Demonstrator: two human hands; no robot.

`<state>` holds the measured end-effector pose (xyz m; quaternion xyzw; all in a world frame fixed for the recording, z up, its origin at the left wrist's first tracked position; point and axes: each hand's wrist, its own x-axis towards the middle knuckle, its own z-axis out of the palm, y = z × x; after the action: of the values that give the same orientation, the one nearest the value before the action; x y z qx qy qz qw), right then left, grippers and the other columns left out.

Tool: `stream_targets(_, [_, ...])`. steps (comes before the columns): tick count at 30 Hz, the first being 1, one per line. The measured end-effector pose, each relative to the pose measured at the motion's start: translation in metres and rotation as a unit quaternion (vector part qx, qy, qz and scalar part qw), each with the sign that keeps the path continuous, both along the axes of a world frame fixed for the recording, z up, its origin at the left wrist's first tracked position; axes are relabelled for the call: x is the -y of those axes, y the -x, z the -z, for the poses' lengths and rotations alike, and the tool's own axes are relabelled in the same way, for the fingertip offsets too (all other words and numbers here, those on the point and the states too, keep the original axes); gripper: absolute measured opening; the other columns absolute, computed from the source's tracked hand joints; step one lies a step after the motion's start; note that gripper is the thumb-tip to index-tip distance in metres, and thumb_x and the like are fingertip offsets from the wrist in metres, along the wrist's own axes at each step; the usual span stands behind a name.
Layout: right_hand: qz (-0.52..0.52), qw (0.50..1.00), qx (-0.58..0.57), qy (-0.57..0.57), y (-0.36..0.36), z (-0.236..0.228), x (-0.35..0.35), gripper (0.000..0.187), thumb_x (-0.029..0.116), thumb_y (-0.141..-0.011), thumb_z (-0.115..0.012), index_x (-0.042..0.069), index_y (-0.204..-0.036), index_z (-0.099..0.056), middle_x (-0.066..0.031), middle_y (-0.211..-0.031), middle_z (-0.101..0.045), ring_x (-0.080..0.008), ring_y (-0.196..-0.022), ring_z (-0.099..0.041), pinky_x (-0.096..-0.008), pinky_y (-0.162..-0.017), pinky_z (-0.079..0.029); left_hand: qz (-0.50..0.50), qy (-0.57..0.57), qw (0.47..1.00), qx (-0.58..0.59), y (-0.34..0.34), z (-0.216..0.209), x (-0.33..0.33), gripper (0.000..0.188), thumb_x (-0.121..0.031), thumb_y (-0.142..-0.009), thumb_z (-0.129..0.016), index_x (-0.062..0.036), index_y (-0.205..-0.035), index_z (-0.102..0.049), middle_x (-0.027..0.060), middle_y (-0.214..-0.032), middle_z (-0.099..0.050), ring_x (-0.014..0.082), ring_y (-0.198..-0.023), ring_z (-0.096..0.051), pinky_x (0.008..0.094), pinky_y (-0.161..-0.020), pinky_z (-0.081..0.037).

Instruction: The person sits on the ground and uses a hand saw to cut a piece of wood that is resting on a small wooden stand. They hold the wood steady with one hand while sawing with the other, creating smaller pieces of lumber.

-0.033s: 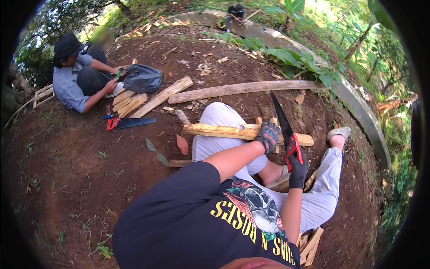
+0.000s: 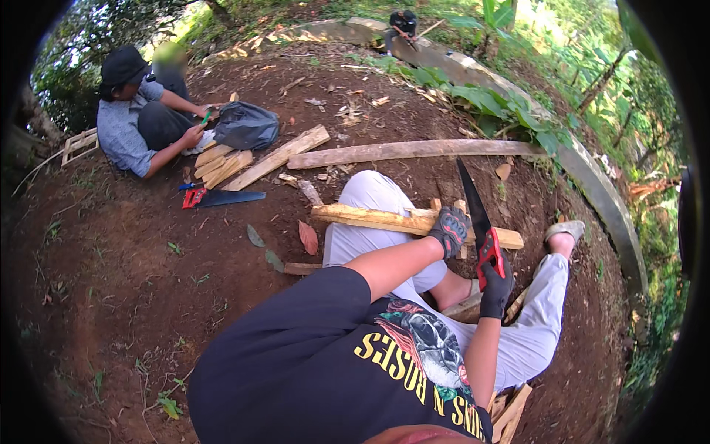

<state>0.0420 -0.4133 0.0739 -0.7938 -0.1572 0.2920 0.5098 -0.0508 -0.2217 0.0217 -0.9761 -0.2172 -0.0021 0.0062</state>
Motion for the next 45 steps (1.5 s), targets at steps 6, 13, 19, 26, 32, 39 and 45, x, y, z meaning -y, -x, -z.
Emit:
stream_targets(6, [-0.001, 0.998, -0.006, -0.055, 0.0, 0.005, -0.004, 0.054, 0.011, -0.081, -0.074, 0.001, -0.134, -0.068, -0.0106, -0.118, -0.072, -0.0207, -0.105, -0.068, -0.0361, -0.092, -0.054, 0.028, 0.069, 0.988, -0.132, -0.013, -0.01, -0.012, 0.038, -0.032, -0.088, -0.068, -0.0126, -0.12, -0.076, 0.0077, -0.112, -0.075, 0.0279, -0.109, -0.07, 0.046, -0.083, -0.051])
stream_targets(13, [-0.015, 0.996, -0.034, -0.085, 0.001, -0.006, 0.001, 0.062, 0.008, -0.08, -0.072, 0.001, -0.142, -0.065, -0.0099, -0.127, -0.07, -0.0218, -0.113, -0.066, -0.036, -0.099, -0.053, 0.033, 0.043, 0.995, -0.083, -0.009, -0.011, -0.012, 0.037, -0.031, -0.082, -0.071, -0.0121, -0.114, -0.076, 0.0091, -0.106, -0.076, 0.0277, -0.104, -0.073, 0.0446, -0.083, -0.054])
stream_targets(19, [-0.026, 0.998, -0.009, -0.053, -0.01, 0.006, 0.001, 0.057, 0.014, -0.081, -0.074, 0.0, -0.136, -0.067, -0.0107, -0.116, -0.072, -0.0218, -0.102, -0.069, -0.0379, -0.089, -0.056, 0.045, 0.069, 0.984, -0.156, -0.019, -0.014, -0.017, 0.061, -0.035, -0.083, -0.075, -0.0078, -0.137, -0.067, 0.0122, -0.124, -0.073, 0.0295, -0.117, -0.07, 0.0473, -0.091, -0.053])
stream_targets(26, [-0.044, 0.997, 0.042, -0.053, -0.013, 0.016, 0.004, 0.059, 0.012, -0.078, -0.074, 0.0, -0.136, -0.067, -0.0109, -0.119, -0.071, -0.0245, -0.108, -0.067, -0.0391, -0.094, -0.054, 0.054, 0.089, 0.983, -0.154, -0.013, -0.027, -0.02, 0.068, -0.036, -0.077, -0.078, -0.007, -0.137, -0.067, 0.012, -0.12, -0.073, 0.0293, -0.115, -0.071, 0.0467, -0.091, -0.053])
stream_targets(32, [-0.033, 0.994, -0.034, -0.102, -0.007, 0.008, 0.003, 0.064, 0.005, -0.076, -0.073, -0.001, -0.139, -0.065, -0.0111, -0.124, -0.069, -0.0251, -0.113, -0.066, -0.039, -0.1, -0.052, 0.049, 0.089, 0.986, -0.132, -0.011, -0.008, -0.021, 0.069, -0.036, -0.075, -0.079, -0.0066, -0.136, -0.067, 0.0122, -0.115, -0.073, 0.0285, -0.11, -0.071, 0.045, -0.089, -0.052])
stream_targets(39, [-0.022, 0.996, 0.063, -0.067, -0.008, 0.006, 0.001, 0.055, 0.013, -0.076, -0.075, -0.001, -0.129, -0.071, -0.0091, -0.109, -0.073, -0.0217, -0.097, -0.069, -0.0379, -0.087, -0.055, 0.051, 0.083, 0.992, -0.083, -0.007, -0.024, -0.021, 0.048, -0.033, -0.074, -0.079, -0.0102, -0.116, -0.078, 0.0111, -0.111, -0.078, 0.029, -0.107, -0.075, 0.0432, -0.087, -0.057])
stream_targets(45, [-0.014, 0.995, 0.028, -0.099, -0.008, 0.01, 0.001, 0.058, 0.008, -0.078, -0.074, -0.001, -0.135, -0.069, -0.011, -0.113, -0.073, -0.0227, -0.101, -0.069, -0.0381, -0.09, -0.056, 0.049, 0.071, 0.992, -0.097, -0.006, -0.022, -0.02, 0.051, -0.037, -0.073, -0.08, -0.0108, -0.117, -0.078, 0.0109, -0.111, -0.078, 0.0284, -0.106, -0.075, 0.0433, -0.086, -0.056])
